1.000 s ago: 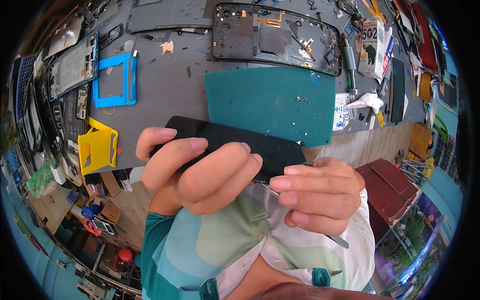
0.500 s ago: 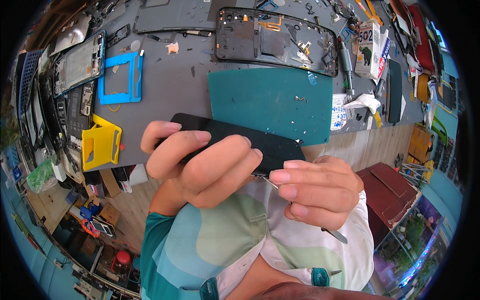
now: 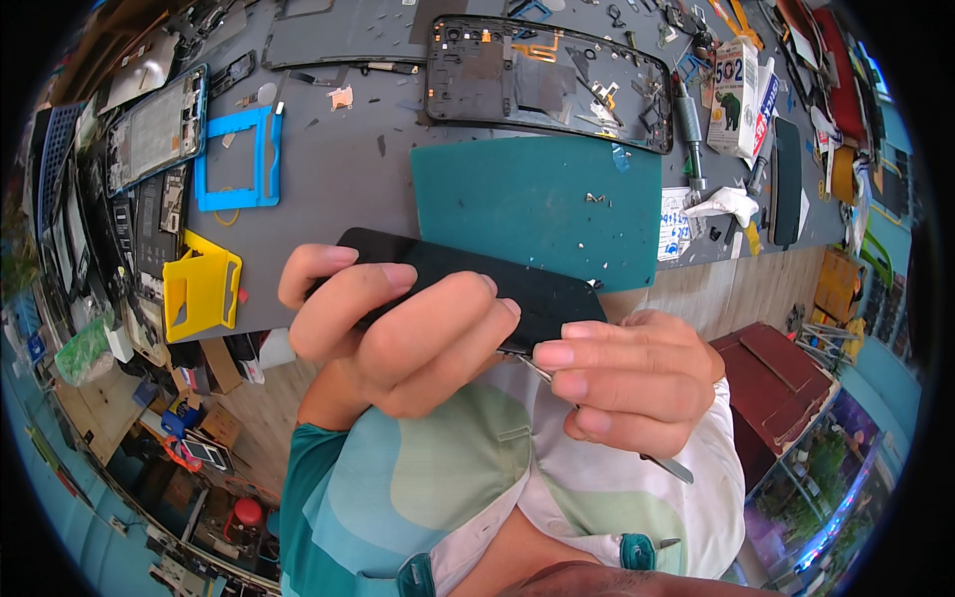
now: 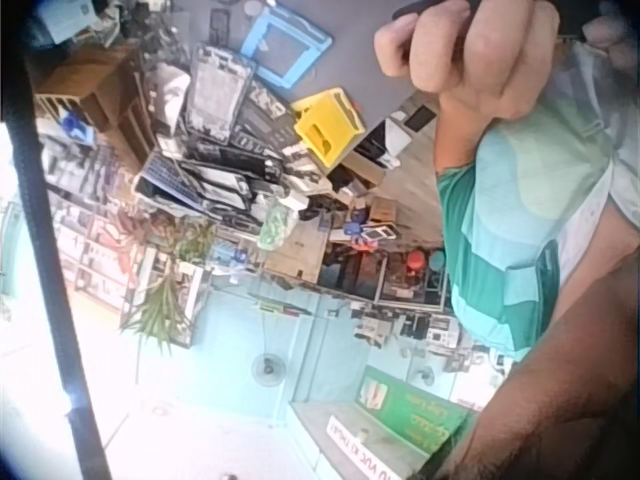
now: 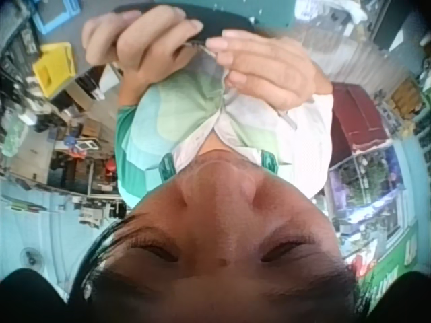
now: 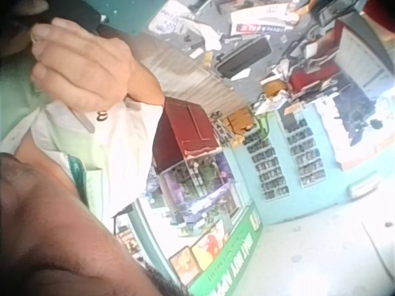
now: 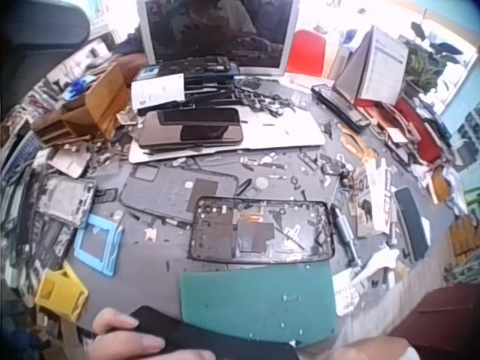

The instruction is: The person uses tweezers to carefully remove small components and adhesive residue from the edges of a disassembled smartphone. They repeatedly probe along the frame and screen edges, lift tiny parts, and place them on the workbench mat.

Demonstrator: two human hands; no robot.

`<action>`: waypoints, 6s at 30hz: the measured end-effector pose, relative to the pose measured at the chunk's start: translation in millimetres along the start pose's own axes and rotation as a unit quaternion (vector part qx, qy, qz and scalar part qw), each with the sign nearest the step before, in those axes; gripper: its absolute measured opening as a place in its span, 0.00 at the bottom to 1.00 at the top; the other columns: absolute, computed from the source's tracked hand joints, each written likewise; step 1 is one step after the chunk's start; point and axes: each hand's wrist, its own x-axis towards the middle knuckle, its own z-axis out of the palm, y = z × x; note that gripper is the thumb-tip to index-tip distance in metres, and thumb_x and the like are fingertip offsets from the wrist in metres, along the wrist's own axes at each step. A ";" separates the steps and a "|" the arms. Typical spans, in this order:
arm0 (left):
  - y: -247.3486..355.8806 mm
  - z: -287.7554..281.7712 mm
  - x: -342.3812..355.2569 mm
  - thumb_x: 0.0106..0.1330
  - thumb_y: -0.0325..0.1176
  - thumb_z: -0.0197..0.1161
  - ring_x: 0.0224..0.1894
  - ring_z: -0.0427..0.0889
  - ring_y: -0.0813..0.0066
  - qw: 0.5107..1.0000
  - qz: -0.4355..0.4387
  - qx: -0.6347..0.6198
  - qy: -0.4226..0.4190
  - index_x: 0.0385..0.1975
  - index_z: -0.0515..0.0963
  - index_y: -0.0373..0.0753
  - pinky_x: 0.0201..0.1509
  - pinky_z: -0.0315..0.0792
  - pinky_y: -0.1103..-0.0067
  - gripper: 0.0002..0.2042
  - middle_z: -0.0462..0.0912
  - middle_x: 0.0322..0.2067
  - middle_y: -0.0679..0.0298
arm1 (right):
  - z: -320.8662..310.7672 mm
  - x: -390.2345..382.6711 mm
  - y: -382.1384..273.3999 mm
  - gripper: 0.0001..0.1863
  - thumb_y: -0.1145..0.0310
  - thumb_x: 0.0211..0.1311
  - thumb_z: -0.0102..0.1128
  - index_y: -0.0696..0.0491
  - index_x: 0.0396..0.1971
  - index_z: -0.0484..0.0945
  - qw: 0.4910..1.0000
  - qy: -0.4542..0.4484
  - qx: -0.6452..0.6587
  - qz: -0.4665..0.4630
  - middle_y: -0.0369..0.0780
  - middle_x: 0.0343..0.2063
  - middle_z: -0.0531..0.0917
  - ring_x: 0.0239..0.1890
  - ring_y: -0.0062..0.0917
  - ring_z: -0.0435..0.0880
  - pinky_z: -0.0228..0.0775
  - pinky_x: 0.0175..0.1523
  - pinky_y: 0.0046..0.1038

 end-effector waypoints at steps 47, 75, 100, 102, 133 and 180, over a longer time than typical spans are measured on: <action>1.4 9.6 -0.4 0.47 0.43 0.78 0.52 0.64 0.67 0.999 -0.016 -0.015 0.025 0.33 0.83 0.64 0.49 0.62 0.66 0.13 0.76 0.44 0.83 | -7.5 -2.6 -1.4 0.16 0.79 0.60 0.75 0.67 0.45 0.79 0.999 -0.043 -0.020 -0.015 0.55 0.46 0.85 0.49 0.50 0.91 0.89 0.56 0.47; 0.9 16.3 0.8 0.56 0.53 0.74 0.47 0.67 0.66 0.998 -0.006 -0.028 0.060 0.32 0.83 0.57 0.45 0.62 0.69 0.12 0.80 0.43 0.80 | -28.6 -10.1 30.2 0.17 0.84 0.51 0.77 0.65 0.42 0.83 0.978 -0.020 -0.188 0.092 0.50 0.38 0.89 0.45 0.46 0.92 0.87 0.54 0.44; 5.7 12.0 1.7 0.47 0.40 0.79 0.45 0.71 0.63 0.998 -0.029 -0.036 0.051 0.31 0.82 0.54 0.51 0.64 0.71 0.13 0.81 0.40 0.72 | -33.9 -12.8 30.5 0.15 0.86 0.55 0.75 0.63 0.42 0.86 0.978 0.039 -0.098 0.179 0.48 0.39 0.91 0.40 0.34 0.92 0.86 0.44 0.28; 4.2 11.6 0.6 0.46 0.42 0.80 0.45 0.70 0.63 0.998 -0.024 -0.033 0.052 0.31 0.82 0.55 0.50 0.64 0.72 0.14 0.81 0.40 0.73 | -35.8 -17.4 27.3 0.14 0.87 0.58 0.72 0.64 0.45 0.85 0.977 0.011 -0.123 0.171 0.52 0.42 0.89 0.44 0.36 0.92 0.86 0.47 0.30; 1.7 18.4 -0.3 0.39 0.36 0.72 0.47 0.67 0.65 0.997 -0.008 -0.026 0.074 0.32 0.84 0.59 0.44 0.63 0.72 0.16 0.79 0.41 0.79 | -5.4 0.9 -11.4 0.18 0.84 0.53 0.76 0.68 0.43 0.80 0.999 -0.019 -0.039 0.022 0.57 0.42 0.87 0.45 0.49 0.92 0.90 0.52 0.42; 2.0 5.8 -3.1 0.62 0.49 0.67 0.51 0.64 0.67 1.000 -0.008 0.008 0.015 0.34 0.84 0.63 0.49 0.62 0.68 0.05 0.77 0.42 0.82 | 1.3 1.5 -13.3 0.10 0.79 0.62 0.71 0.65 0.41 0.82 0.997 0.004 -0.078 0.002 0.50 0.39 0.89 0.45 0.43 0.93 0.93 0.49 0.39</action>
